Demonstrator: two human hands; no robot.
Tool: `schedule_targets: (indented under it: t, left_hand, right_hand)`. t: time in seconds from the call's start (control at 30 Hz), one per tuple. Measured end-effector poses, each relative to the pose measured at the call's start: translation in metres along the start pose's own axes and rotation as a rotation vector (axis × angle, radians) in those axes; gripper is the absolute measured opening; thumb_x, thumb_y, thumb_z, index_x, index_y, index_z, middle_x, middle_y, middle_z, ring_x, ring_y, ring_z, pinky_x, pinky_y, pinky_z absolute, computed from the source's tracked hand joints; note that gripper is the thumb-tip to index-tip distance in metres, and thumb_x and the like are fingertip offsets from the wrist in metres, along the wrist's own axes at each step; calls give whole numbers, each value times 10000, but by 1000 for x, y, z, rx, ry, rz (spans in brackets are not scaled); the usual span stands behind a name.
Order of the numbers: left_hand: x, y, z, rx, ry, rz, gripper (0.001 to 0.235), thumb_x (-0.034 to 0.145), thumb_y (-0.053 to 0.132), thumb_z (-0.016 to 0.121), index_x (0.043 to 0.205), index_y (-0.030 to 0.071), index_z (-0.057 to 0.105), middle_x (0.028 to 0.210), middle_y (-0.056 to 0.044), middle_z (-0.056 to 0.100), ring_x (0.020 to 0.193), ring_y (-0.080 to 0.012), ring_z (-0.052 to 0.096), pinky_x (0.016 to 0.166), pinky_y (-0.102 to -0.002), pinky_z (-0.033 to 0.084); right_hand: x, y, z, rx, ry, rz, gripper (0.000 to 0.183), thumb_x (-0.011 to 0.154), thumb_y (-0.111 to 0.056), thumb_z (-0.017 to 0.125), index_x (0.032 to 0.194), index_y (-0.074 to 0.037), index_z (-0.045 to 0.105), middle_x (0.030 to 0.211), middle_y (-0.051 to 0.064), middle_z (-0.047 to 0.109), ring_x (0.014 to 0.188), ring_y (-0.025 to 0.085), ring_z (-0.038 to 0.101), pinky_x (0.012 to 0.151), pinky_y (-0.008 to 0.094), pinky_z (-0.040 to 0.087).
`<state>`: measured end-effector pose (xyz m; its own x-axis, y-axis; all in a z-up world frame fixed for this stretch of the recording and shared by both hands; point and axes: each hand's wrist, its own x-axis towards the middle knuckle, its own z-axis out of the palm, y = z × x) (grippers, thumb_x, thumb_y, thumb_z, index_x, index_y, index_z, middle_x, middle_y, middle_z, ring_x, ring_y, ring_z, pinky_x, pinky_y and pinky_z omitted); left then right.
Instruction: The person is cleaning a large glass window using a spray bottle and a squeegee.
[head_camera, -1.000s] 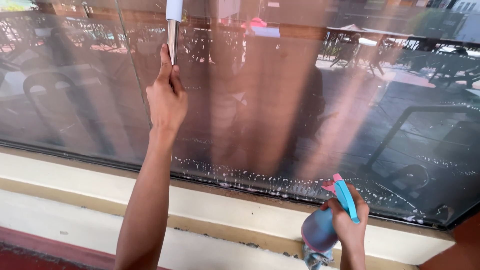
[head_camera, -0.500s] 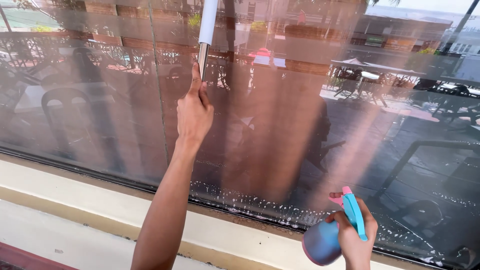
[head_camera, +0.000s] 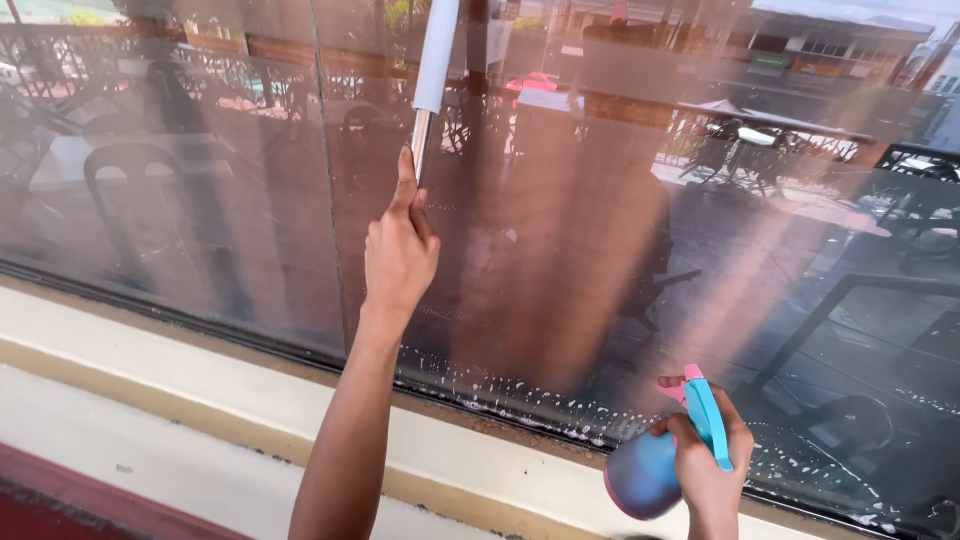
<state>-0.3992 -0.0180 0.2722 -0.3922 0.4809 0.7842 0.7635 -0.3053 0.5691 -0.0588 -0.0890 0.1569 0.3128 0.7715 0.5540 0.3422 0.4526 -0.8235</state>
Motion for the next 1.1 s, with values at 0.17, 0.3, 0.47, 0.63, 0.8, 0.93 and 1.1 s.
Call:
schedule_targets:
  t: [0.17, 0.3, 0.47, 0.63, 0.8, 0.93, 1.1]
  left_hand:
    - [-41, -25, 11, 69, -58, -71, 617, 1020, 92, 485, 1592, 243, 310, 853, -225, 752, 652, -500, 668, 542, -641, 446]
    - [-83, -52, 18, 64, -63, -34, 561, 1057, 107, 480, 1593, 171, 325, 844, -194, 754, 600, -414, 688, 504, -536, 460]
    - [-147, -93, 28, 59, -76, -2, 530, 1060, 86, 480, 1575, 52, 356, 795, -175, 741, 542, -308, 679, 463, -425, 460]
    - [-244, -157, 46, 20, -223, -82, 581, 1026, 42, 501, 1575, 22, 310, 640, -93, 657, 436, -174, 548, 356, -328, 381]
    - [-363, -213, 58, 72, -328, -197, 610, 1037, 100, 512, 1598, 116, 273, 666, -70, 665, 473, -173, 570, 376, -323, 404]
    - [-441, -238, 58, 98, -486, -450, 661, 1031, 107, 506, 1623, 214, 232, 801, -113, 716, 592, -214, 653, 458, -369, 504]
    - [-487, -261, 68, 65, -560, -590, 688, 1039, 74, 475, 1632, 289, 200, 908, -139, 722, 806, -253, 723, 685, -412, 611]
  right_hand:
    - [-5, 4, 9, 70, -32, 6, 473, 684, 167, 491, 1070, 24, 725, 871, 109, 715, 545, 194, 561, 552, 281, 408]
    - [-10, 7, 12, 63, -53, 6, 482, 688, 159, 496, 1095, 24, 716, 839, 123, 689, 538, 207, 596, 547, 281, 418]
    - [-16, 12, 15, 129, -77, 23, 485, 710, 176, 472, 1122, 40, 689, 919, 131, 708, 540, 219, 619, 545, 295, 460]
    - [-27, -5, 10, 26, -89, 19, 482, 704, 135, 489, 1114, 12, 711, 665, 111, 645, 534, 170, 545, 553, 244, 375]
    - [-34, 12, 3, 76, -84, 20, 457, 723, 163, 484, 1115, 43, 685, 932, 126, 680, 574, 201, 577, 543, 286, 460]
    - [-43, 7, -4, 62, -90, 61, 478, 729, 144, 457, 1141, 42, 678, 868, 126, 667, 571, 207, 629, 567, 266, 465]
    - [-53, 17, -14, -24, -83, 45, 390, 731, 121, 503, 1078, 36, 662, 694, 105, 635, 562, 183, 571, 597, 242, 437]
